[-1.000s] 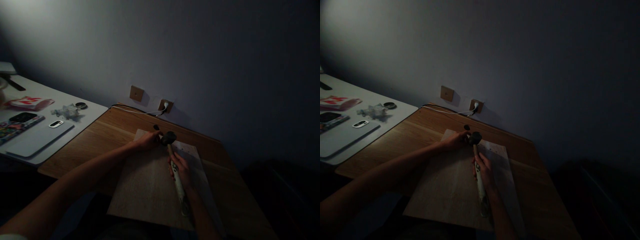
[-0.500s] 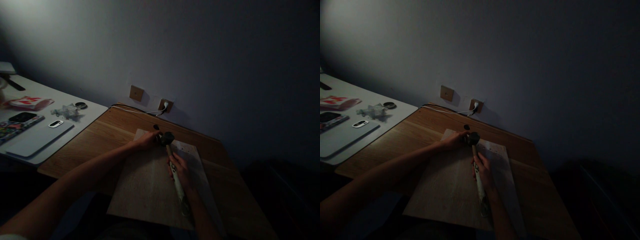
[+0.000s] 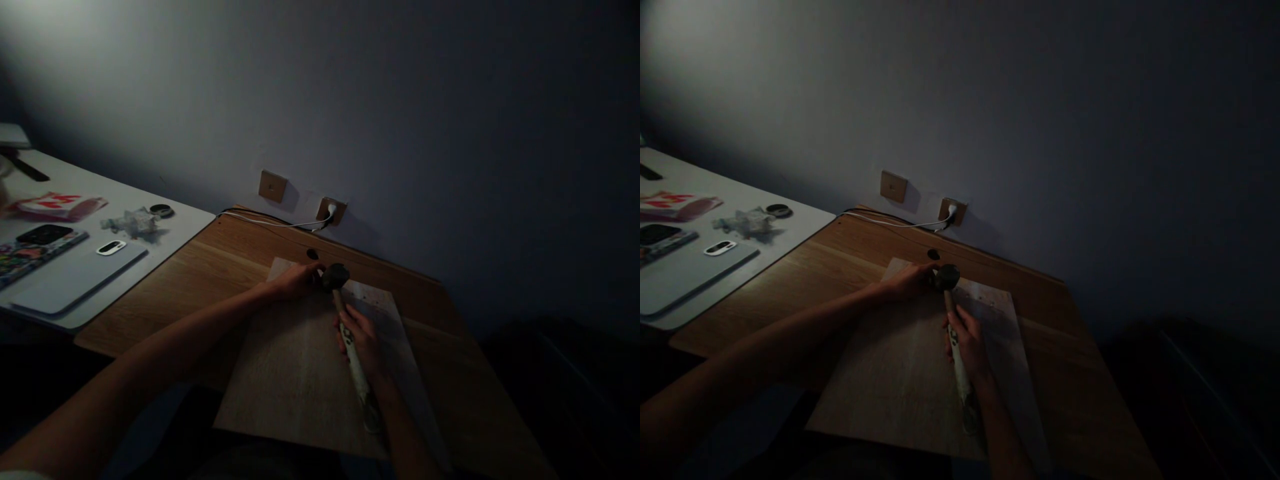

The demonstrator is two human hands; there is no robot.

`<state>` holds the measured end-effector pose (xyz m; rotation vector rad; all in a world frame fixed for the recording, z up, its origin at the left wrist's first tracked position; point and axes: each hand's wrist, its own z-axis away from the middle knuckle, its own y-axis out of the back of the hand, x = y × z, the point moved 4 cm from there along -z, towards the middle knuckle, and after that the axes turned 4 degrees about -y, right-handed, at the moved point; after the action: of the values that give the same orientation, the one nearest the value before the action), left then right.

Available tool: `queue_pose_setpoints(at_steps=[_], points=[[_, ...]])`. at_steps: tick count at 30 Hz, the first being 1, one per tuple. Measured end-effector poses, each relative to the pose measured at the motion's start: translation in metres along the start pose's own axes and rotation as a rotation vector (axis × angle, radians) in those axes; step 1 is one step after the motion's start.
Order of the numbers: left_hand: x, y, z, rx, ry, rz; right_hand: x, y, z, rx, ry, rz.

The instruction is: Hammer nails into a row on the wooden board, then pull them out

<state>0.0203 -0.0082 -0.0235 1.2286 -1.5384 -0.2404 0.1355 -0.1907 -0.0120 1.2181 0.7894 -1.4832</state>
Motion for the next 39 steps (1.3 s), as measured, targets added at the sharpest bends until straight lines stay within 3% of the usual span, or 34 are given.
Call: queue_pose_setpoints(at_steps=[16, 22, 25, 27, 30, 33, 39], points=[[0.007, 0.002, 0.001, -0.014, 0.042, 0.002, 0.000, 0.001, 0.001, 0.003, -0.027, -0.018], [0.011, 0.004, 0.002, -0.047, 0.020, -0.126, -0.007, 0.011, 0.001, 0.122, 0.062, -0.208], [0.025, 0.007, 0.004, -0.011, -0.104, -0.258, -0.009, 0.019, 0.001, 0.200, 0.093, -0.262], [0.044, 0.004, 0.006, -0.025, -0.261, -0.340, -0.011, 0.022, 0.001, 0.208, 0.113, -0.282], [0.081, -0.012, 0.014, -0.129, -0.561, -0.439, -0.014, 0.026, 0.002, 0.232, 0.145, -0.301], [0.112, -0.032, 0.026, -0.175, -0.761, -0.530, -0.015, 0.027, 0.003, 0.258, 0.151, -0.306], [0.133, -0.059, 0.042, -0.168, -0.878, -0.610, -0.018, 0.025, 0.003, 0.222, 0.174, -0.324]])
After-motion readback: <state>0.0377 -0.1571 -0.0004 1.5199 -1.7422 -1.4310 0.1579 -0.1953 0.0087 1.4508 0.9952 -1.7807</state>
